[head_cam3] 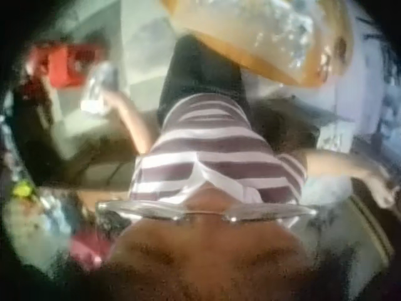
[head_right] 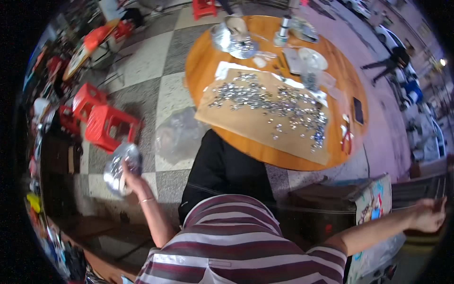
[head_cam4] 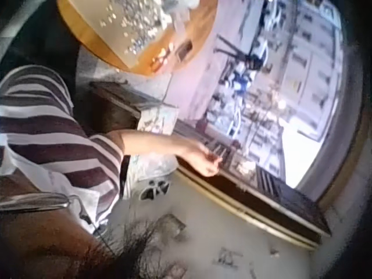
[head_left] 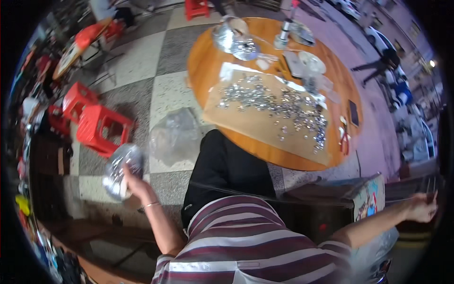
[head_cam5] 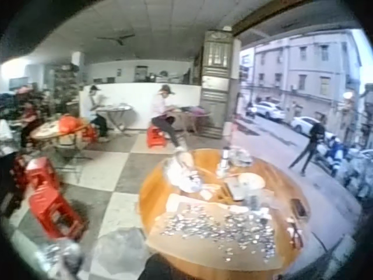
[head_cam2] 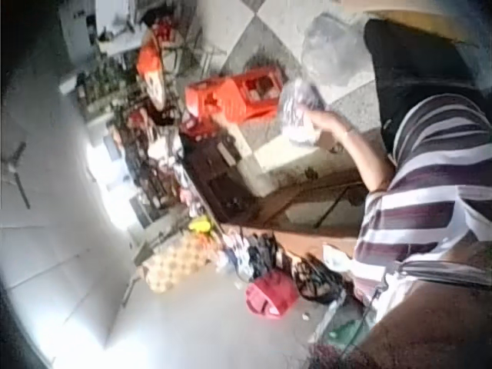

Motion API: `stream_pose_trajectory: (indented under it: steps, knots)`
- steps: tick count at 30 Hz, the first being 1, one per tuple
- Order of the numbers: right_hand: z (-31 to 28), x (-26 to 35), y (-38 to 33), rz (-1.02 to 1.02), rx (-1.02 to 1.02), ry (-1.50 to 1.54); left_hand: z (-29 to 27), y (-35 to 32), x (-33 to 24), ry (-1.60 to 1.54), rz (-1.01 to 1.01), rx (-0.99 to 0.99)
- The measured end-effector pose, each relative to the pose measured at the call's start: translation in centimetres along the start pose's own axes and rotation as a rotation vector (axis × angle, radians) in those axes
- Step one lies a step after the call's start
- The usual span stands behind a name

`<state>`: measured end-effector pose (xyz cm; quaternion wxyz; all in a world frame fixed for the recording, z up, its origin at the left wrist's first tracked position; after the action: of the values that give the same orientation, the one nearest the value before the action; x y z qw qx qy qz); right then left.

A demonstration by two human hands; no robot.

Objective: Applying small decorative crystals or beads to a silver shoe to enhance its design.

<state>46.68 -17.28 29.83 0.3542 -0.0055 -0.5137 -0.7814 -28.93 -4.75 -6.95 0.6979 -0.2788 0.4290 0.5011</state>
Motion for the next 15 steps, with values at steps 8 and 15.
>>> stream_pose_trajectory:
  steps: [8, 15]
  knots:
    - [-2.4, -6.0, -6.0, -0.270, -0.086, -0.482, -8.4, 5.2, 1.2, 0.016, 0.078, -0.413]
    - [-5.8, -12.5, -10.2, -0.203, 0.418, -1.111, -3.0, 4.6, -1.8, -0.314, -0.149, -0.195]
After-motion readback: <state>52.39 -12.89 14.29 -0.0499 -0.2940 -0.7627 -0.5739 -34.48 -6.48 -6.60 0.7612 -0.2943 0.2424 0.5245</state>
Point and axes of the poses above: each hand's wrist, its own y-axis towards the middle knuckle, its own z-axis out of the palm, x = y × z, the point moved 3 cm from there along y, towards the middle knuckle, and after that the axes turned 7 degrees about z, right-handed, at the moved point
